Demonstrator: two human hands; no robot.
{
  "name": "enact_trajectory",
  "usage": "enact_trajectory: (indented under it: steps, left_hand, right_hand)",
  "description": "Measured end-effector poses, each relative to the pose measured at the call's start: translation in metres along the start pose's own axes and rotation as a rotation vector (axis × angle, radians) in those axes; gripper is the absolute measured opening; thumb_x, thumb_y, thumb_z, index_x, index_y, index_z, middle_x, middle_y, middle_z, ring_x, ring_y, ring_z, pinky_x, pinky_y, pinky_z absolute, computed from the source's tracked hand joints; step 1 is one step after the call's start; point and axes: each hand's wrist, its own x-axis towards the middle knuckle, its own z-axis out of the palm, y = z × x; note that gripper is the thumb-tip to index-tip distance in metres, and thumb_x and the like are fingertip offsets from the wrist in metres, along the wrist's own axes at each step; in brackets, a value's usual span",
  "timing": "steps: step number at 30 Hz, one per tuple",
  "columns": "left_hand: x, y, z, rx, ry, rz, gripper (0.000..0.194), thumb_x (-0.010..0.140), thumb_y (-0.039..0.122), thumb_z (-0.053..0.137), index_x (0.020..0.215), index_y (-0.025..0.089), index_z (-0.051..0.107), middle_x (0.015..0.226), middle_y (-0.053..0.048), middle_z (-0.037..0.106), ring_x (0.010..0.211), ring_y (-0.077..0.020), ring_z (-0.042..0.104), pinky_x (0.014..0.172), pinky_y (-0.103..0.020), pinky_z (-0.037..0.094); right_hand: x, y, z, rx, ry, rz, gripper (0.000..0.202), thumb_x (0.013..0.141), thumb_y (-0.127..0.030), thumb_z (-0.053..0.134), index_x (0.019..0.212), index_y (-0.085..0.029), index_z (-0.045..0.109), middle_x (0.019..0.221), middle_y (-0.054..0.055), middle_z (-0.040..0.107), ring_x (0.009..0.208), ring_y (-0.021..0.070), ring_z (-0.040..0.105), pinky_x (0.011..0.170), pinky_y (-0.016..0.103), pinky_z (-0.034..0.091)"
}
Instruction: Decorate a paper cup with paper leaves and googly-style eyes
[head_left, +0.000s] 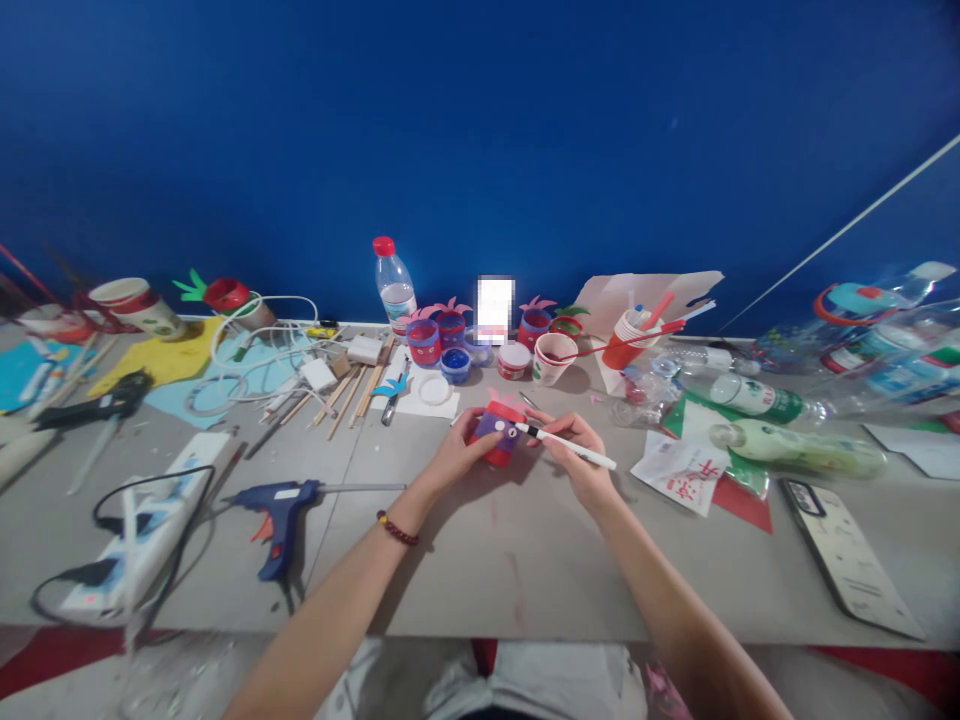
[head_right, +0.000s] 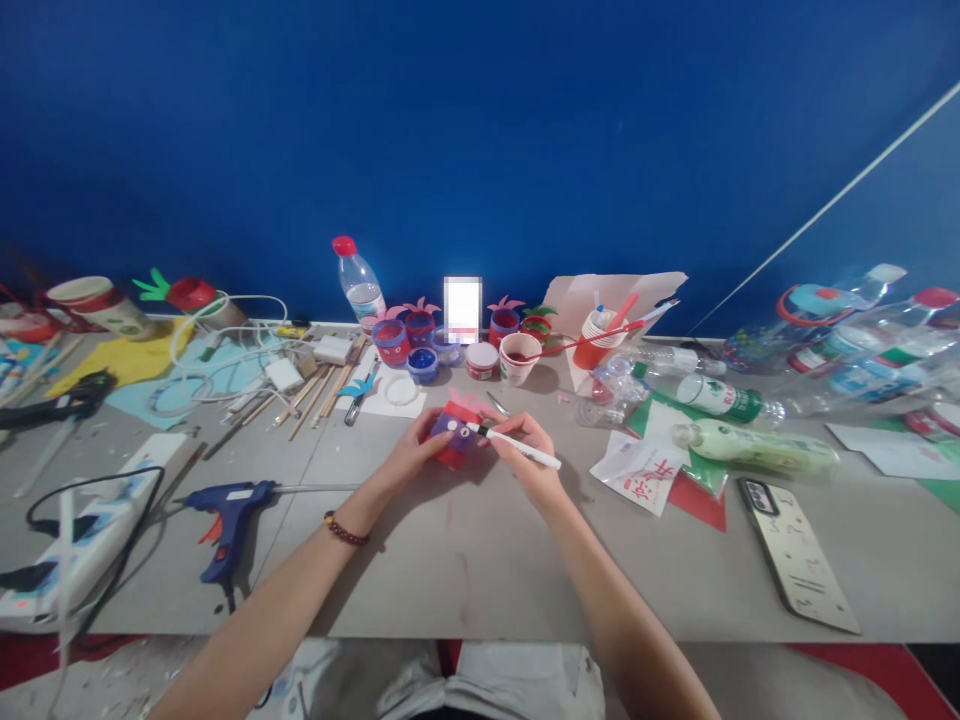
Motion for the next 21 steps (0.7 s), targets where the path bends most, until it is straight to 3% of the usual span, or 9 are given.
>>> enact_trajectory:
  steps: [6,10,14,21]
  left_hand:
    - [0.0021,-0.0022,-0.0012,0.071,0.004,-0.001,0.050,0.072,0.044,0.073,0.111,0.020,0.056,0.115,-0.008,0.064,0.105,-0.0243,0.060,0.091,-0.037,0.047]
    - [0.0010,0.0005,0.0002,0.094,0.004,0.001,0.048,0.072,0.044,0.074,0.109,0.019,0.057,0.113,-0.008,0.064,0.105,-0.0248,0.060,0.092,-0.038,0.046]
    - [0.0001,0.0012,0.0019,0.080,0.008,-0.003,0.049,0.070,0.044,0.074,0.109,0.020,0.058,0.112,-0.008,0.064,0.104,-0.0250,0.061,0.091,-0.038,0.046]
    - [-0.0006,0.0037,0.0025,0.098,0.018,-0.001,0.048,0.069,0.044,0.075,0.108,0.020,0.059,0.111,-0.007,0.065,0.103,-0.0257,0.061,0.091,-0.038,0.046]
  right_hand:
    - [-0.0009,0.0012,0.0021,-0.078,-0.014,0.044,0.023,0.080,-0.044,0.069,0.082,-0.024,0.058,0.079,0.008,0.074,0.125,0.0295,0.053,0.083,0.039,0.053]
    - [0.0002,0.0015,0.0040,-0.127,0.023,0.090,0.031,0.075,-0.050,0.071,0.080,-0.022,0.059,0.085,0.010,0.074,0.102,0.0296,0.067,0.071,0.035,0.055]
    - [0.0015,0.0012,0.0050,-0.130,0.034,0.108,0.033,0.072,-0.053,0.072,0.078,-0.023,0.059,0.082,0.010,0.074,0.084,0.0263,0.071,0.059,0.030,0.054]
    - [0.0017,0.0046,0.0040,-0.146,0.049,0.126,0.033,0.072,-0.052,0.072,0.078,-0.022,0.059,0.086,0.010,0.074,0.084,0.0262,0.071,0.053,0.028,0.053]
